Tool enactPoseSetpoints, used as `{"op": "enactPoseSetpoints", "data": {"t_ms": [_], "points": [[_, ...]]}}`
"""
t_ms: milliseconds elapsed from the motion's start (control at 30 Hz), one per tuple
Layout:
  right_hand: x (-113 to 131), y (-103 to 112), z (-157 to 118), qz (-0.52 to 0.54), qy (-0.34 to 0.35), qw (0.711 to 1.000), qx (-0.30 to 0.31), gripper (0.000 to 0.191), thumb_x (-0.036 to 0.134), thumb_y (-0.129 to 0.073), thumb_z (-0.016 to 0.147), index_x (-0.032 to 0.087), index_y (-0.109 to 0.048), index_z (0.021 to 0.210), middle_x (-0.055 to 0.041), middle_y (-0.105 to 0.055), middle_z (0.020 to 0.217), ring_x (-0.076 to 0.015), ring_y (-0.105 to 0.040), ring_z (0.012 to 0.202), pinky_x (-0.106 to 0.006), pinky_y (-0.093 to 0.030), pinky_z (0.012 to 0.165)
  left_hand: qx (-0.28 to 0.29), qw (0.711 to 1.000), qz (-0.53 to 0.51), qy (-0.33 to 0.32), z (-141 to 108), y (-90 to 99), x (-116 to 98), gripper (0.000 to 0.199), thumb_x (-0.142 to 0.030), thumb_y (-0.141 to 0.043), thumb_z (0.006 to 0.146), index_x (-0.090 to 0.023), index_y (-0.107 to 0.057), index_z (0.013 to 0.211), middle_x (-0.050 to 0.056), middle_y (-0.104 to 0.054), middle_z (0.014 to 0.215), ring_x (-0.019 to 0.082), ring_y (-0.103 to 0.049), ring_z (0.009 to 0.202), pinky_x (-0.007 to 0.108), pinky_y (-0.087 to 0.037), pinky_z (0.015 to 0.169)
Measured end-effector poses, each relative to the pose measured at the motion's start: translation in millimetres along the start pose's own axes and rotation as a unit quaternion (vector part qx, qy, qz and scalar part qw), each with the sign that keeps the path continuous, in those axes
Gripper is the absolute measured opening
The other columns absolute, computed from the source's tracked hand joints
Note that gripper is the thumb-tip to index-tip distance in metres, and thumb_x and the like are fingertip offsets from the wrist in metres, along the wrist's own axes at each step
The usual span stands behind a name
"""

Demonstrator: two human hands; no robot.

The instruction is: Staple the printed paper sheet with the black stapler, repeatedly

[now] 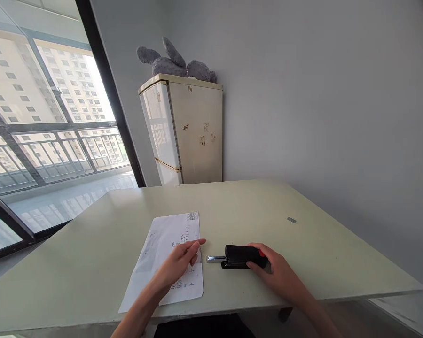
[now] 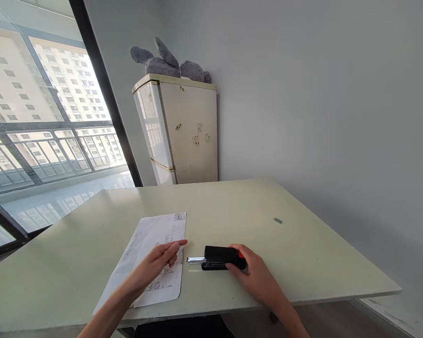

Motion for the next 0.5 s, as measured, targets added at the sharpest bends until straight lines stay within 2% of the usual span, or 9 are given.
{"op": "enactPoseSetpoints", "data": {"t_ms": [100,200,333,500], "points": [[-3,-1,1,-0.002,0.001,1.0,-0.002,0.038,0.051,-0.059,0.098,0.033,-0.065,0.13,-0.0037,-0.074,0.121,-0.0256,-0.067,0.104,-0.032,-0.055,0.072,-0.057,0.98,0.163,-0.097,-5,0.0,-18,0.044,-0.051,-0.049,0.102,-0.024,-0.076,0.125,0.006,-0.067,0.101,0.022,-0.059,0.088,0.037,-0.046,0.086],[-5,-1,2,-0.004,0.005,1.0,-0.003,0.039,0.052,-0.059,0.098,0.033,-0.065,0.131,-0.0042,-0.074,0.123,-0.0264,-0.068,0.106,-0.032,-0.056,0.072,-0.072,0.965,0.203,-0.149,-8,-8.0,-26,0.038,-0.046,-0.049,0.103,-0.026,-0.08,0.112,0.006,-0.073,0.108,0.024,-0.066,0.095,0.037,-0.049,0.091],[-7,-3,2,-0.012,0.007,1.0,0.004,0.042,0.052,-0.057,0.098,0.031,-0.064,0.134,-0.0056,-0.074,0.122,-0.0265,-0.069,0.103,-0.032,-0.056,0.07,-0.083,0.979,0.141,-0.119,-7,-10.4,-20,0.029,-0.046,-0.06,0.097,-0.028,-0.08,0.108,0.004,-0.078,0.109,0.025,-0.071,0.1,0.037,-0.053,0.095],[-5,0,1,-0.013,0.001,1.0,-0.012,0.041,0.052,-0.06,0.097,0.032,-0.066,0.132,-0.0046,-0.075,0.121,-0.0261,-0.069,0.103,-0.032,-0.056,0.07,-0.067,0.997,0.013,-0.038,-4,-10.9,-4,0.034,-0.044,-0.073,0.088,-0.026,-0.079,0.116,0.004,-0.081,0.109,0.026,-0.074,0.109,0.038,-0.055,0.103]]}}
Point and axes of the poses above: each hand's wrist, its own z-axis towards the middle knuckle, its own y-axis out of the back of the hand, x = y × z, the point moved 9 cm from there along z, towards the middle knuckle
